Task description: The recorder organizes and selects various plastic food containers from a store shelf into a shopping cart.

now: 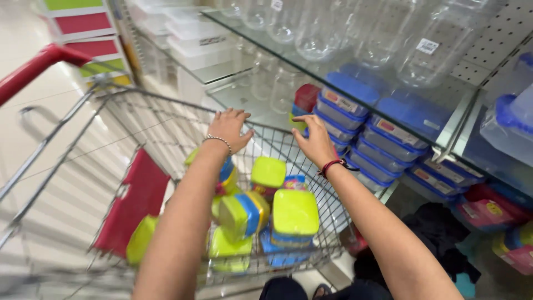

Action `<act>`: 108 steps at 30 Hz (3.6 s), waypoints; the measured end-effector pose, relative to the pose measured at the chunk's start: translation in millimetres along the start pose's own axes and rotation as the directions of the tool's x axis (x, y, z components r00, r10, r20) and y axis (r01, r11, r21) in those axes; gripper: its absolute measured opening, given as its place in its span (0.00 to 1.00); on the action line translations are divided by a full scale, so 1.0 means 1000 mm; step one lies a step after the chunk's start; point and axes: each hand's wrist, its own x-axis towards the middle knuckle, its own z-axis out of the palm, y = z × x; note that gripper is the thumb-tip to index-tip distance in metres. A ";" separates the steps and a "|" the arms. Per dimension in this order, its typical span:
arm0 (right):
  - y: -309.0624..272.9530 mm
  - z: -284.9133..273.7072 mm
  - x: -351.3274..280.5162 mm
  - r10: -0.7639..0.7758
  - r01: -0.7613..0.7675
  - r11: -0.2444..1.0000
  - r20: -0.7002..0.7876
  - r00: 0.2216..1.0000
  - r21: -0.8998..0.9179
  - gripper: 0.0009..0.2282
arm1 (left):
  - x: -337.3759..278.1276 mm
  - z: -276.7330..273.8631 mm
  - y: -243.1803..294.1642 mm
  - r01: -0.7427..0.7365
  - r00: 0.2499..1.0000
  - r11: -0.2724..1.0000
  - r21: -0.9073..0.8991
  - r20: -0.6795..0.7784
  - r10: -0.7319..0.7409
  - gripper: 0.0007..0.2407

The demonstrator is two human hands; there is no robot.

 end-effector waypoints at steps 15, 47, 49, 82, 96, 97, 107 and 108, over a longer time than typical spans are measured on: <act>0.266 0.180 0.131 0.015 0.060 0.848 0.136 0.991 -0.526 0.21 | 0.124 0.036 0.021 0.401 0.227 0.826 0.396 0.831 -0.508 0.23; 0.264 0.157 0.160 0.151 0.066 0.616 0.199 0.968 -0.785 0.10 | 0.117 0.026 0.024 0.369 0.261 0.836 0.406 0.818 -0.513 0.25; 0.253 0.151 0.157 0.165 0.047 0.701 0.225 0.960 -0.711 0.12 | 0.115 0.023 0.025 0.365 0.288 0.843 0.395 0.813 -0.506 0.25; 0.123 0.113 0.154 0.227 0.055 0.814 0.404 0.886 -0.579 0.56 | 0.109 0.046 0.016 0.398 0.488 0.856 0.330 0.713 -0.503 0.25; 0.004 0.055 0.098 -0.029 0.056 0.962 0.104 0.994 -0.268 0.54 | 0.082 0.034 0.003 0.420 0.905 0.806 -0.418 0.127 -0.406 0.36; -0.010 0.042 0.094 -0.145 0.153 0.960 0.049 0.988 -0.236 0.54 | 0.078 0.039 -0.006 0.230 0.952 0.811 -0.537 -0.047 -0.302 0.37; -0.107 -0.040 -0.007 -0.467 0.458 0.873 -0.020 0.884 -0.167 0.49 | -0.041 -0.135 0.085 0.148 0.971 0.907 -0.394 -0.118 -0.209 0.32; -0.115 -0.039 -0.021 -0.471 0.463 0.877 -0.041 0.881 -0.128 0.49 | -0.057 -0.143 0.089 0.129 0.973 0.930 -0.343 -0.138 -0.186 0.30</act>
